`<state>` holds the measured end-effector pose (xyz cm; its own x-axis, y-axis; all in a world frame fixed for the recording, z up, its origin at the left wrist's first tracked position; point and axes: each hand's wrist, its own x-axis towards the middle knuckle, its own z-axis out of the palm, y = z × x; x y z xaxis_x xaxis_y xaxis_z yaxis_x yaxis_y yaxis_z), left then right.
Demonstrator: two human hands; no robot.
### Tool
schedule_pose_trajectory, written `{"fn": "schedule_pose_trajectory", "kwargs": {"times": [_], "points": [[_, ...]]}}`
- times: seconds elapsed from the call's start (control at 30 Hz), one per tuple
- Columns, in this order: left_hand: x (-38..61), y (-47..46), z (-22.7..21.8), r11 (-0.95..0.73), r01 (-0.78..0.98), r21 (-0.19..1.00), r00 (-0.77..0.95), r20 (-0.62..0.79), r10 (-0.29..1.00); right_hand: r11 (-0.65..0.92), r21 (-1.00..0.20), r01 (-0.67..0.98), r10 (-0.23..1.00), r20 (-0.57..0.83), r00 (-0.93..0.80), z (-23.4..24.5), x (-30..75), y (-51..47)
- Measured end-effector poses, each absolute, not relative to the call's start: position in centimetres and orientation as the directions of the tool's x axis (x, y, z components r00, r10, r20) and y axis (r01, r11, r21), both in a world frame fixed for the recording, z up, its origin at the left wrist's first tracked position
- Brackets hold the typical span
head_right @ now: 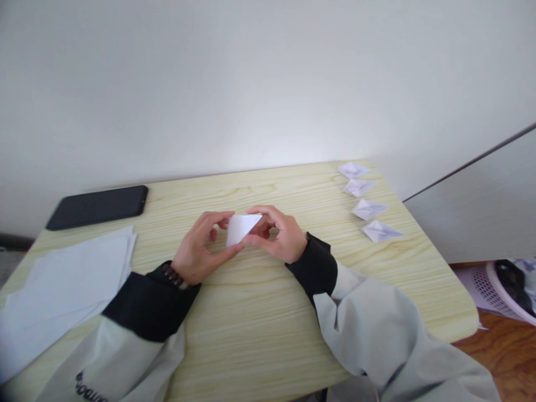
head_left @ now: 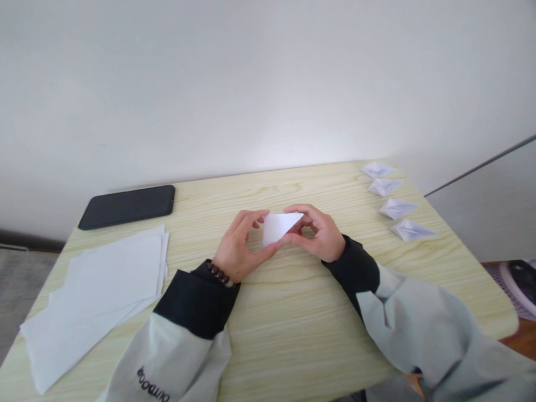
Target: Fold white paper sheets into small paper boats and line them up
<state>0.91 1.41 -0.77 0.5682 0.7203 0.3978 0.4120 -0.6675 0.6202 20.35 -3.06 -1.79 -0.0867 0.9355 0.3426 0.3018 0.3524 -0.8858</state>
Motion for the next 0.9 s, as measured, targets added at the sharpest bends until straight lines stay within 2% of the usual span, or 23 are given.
{"fn": "schedule_pose_trajectory", "kwargs": {"times": [0.33,0.63,0.9], "points": [[1.0,1.4,-0.6,-0.635,0.397,0.662,0.571,0.364,0.736,0.38,-0.842,0.383,0.925,0.348,-0.152,-1.1,20.3,-3.0],[0.9,1.4,-0.5,-0.645,0.409,0.646,0.573,0.368,0.732,0.38,-0.818,0.431,0.925,0.326,-0.196,-0.6,20.3,-3.2],[0.9,1.3,-0.8,-0.67,0.438,0.599,0.557,0.405,0.725,0.265,-0.851,0.454,0.964,0.232,-0.129,-0.8,20.2,-3.2]]}}
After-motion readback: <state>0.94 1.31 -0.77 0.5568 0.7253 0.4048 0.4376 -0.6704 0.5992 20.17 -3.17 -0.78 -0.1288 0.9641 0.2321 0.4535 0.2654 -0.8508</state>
